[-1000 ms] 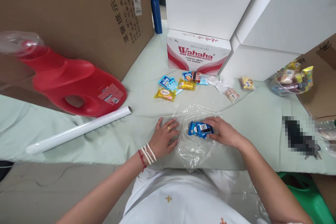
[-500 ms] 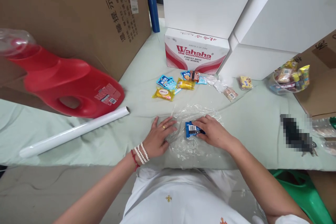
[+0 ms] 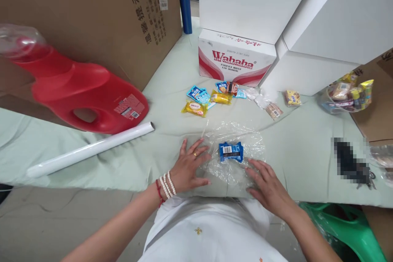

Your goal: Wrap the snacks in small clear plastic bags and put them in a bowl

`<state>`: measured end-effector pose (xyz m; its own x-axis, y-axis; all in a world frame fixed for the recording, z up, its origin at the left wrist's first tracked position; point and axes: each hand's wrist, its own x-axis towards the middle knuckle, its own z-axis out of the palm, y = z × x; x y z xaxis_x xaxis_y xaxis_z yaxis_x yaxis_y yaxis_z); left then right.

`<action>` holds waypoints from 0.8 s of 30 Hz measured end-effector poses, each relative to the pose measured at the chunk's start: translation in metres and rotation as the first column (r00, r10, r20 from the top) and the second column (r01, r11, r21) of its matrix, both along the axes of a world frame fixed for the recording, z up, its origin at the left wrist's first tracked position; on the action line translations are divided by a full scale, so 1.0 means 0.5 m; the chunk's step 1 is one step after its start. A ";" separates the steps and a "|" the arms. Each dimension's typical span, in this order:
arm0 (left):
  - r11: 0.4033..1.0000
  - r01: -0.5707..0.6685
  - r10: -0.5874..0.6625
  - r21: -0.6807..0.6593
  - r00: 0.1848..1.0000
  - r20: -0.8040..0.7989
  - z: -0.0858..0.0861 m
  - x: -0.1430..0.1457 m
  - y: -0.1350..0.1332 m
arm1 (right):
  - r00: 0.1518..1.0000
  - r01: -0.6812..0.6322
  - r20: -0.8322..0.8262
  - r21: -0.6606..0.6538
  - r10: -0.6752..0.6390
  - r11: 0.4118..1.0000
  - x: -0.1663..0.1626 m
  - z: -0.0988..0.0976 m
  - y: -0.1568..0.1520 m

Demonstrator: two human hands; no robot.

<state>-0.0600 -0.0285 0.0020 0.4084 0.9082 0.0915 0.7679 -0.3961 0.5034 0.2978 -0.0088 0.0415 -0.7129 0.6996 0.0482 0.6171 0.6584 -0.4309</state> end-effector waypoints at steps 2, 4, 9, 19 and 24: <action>0.999 -0.047 0.047 0.010 0.999 0.000 -0.003 0.016 0.003 | 0.999 0.037 -0.028 0.058 -0.035 0.998 0.000 -0.027 -0.012; 0.998 -0.068 0.068 -0.005 0.997 0.022 0.000 0.025 0.007 | 0.997 0.042 -0.075 0.060 -0.037 0.997 -0.003 -0.030 -0.004; 0.989 -0.078 0.106 -0.122 0.966 0.236 0.011 0.012 0.017 | 0.975 0.021 -0.220 -0.101 -0.043 0.995 -0.019 0.028 0.057; 0.841 -0.525 0.524 -0.129 0.733 0.434 -0.010 0.029 0.034 | 0.950 0.057 -0.265 -0.377 -0.167 0.924 -0.091 0.011 0.175; 0.717 -0.697 0.663 -0.006 0.680 0.313 -0.027 0.033 0.067 | 0.891 0.217 -0.220 -0.563 -0.398 0.797 -0.116 -0.035 0.191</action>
<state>-0.0437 0.0053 -0.0116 -0.3759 0.9027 0.2092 0.6829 0.1173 0.7211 0.2400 0.0867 0.0239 -0.4637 0.8634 -0.1988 0.5209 0.0841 -0.8495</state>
